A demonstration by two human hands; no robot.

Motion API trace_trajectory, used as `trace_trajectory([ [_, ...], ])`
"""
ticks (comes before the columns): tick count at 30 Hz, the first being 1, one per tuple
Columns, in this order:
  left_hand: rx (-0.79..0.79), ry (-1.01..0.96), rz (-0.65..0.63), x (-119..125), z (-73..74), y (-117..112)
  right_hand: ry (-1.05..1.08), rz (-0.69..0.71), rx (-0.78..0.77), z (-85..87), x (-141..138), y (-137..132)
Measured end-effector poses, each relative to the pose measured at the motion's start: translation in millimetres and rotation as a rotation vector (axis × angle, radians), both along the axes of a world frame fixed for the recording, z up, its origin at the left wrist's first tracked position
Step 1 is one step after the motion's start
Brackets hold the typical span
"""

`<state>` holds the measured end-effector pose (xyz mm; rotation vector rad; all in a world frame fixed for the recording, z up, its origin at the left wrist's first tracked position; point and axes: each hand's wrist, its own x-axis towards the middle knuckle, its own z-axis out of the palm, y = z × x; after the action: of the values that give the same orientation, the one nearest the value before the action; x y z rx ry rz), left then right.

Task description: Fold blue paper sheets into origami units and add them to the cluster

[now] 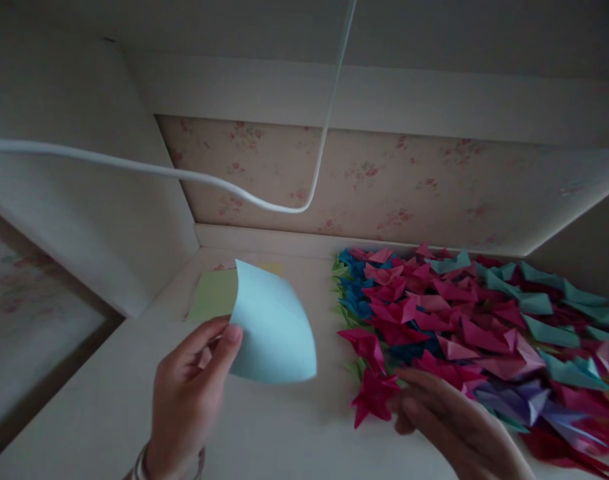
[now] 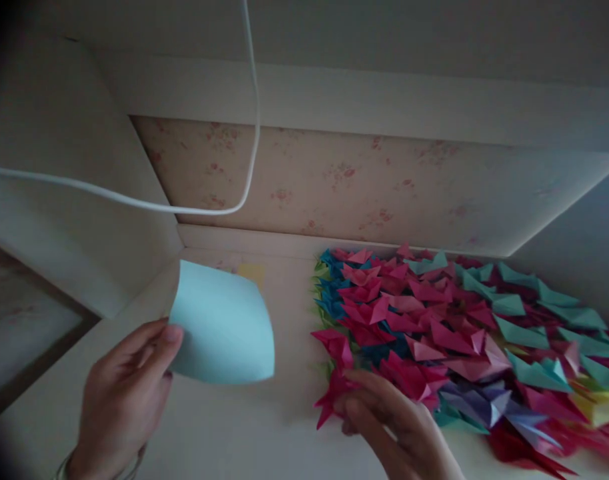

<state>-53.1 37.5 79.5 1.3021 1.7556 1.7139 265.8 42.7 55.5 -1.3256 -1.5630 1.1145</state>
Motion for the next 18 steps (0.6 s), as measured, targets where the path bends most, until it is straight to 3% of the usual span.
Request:
trace_trajectory([
  [2, -0.004, -0.36, -0.103, 19, -2.9, -3, 0.008, 0.029, 0.176, 1.2, -20, 9],
  [4, -0.063, -0.582, -0.181, 29, -13.1, -4, 0.014, 0.059, 0.312, -1.5, -33, 13],
  [11, -0.258, -0.546, -0.16, 34, -59.5, -13, -0.275, 0.082, 0.913, -31.6, -46, 5],
  [15, -0.3, -0.625, -0.195, 40, -65.8, -17, -0.363, 0.162, 0.993, -41.5, -45, 6],
  [18, -0.287, -0.688, -0.254, 39, -68.0, -17, -0.35, 0.161, 0.957, -44.8, -44, 5],
])
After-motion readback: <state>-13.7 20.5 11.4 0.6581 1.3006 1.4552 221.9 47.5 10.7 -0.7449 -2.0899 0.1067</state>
